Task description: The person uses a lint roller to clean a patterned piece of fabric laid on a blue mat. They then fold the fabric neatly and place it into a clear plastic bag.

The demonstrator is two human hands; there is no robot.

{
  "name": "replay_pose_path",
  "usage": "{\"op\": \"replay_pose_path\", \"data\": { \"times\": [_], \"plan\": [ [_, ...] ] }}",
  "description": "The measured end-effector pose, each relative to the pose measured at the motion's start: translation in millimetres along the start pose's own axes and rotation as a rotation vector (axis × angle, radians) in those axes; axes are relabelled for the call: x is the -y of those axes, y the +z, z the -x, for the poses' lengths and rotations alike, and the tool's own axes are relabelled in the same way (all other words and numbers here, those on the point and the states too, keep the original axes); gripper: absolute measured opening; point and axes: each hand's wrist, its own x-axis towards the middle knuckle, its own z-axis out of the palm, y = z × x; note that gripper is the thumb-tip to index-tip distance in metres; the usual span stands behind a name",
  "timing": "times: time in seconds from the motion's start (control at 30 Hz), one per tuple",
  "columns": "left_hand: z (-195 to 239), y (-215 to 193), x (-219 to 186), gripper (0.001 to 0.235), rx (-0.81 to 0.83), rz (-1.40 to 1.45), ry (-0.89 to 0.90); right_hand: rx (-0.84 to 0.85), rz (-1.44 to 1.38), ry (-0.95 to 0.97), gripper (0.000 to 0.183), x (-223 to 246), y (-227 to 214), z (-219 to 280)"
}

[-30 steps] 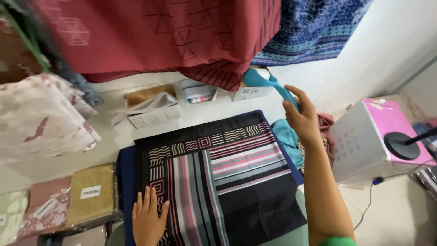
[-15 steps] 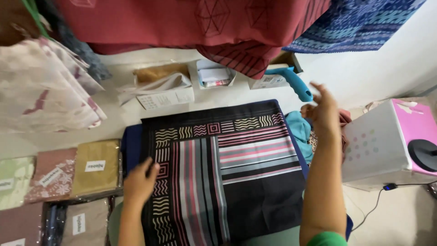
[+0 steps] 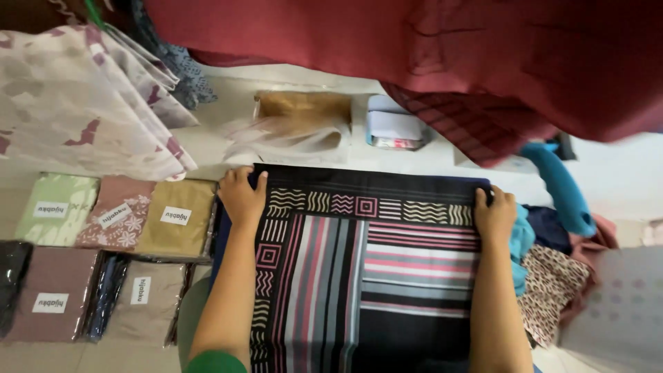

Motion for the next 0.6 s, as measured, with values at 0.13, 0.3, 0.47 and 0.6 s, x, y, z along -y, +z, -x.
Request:
{"op": "replay_pose_path", "data": {
  "times": [0.13,0.3,0.47,0.6],
  "plan": [
    [1,8,8,0.031,0.028,-0.038,0.080,-0.049,-0.102,-0.085,0.039,20,-24,5],
    [2,25,26,0.027,0.015,0.059,0.066,0.108,-0.234,0.035,0.020,3,-15,-2],
    [-1,9,15,0.028,0.053,0.311,-0.035,0.069,-0.311,-0.084,0.019,5,-22,-3],
    [-10,10,22,0.025,0.115,0.600,-0.086,0.148,-0.507,0.075,0.011,22,-48,-6]
  ]
}}
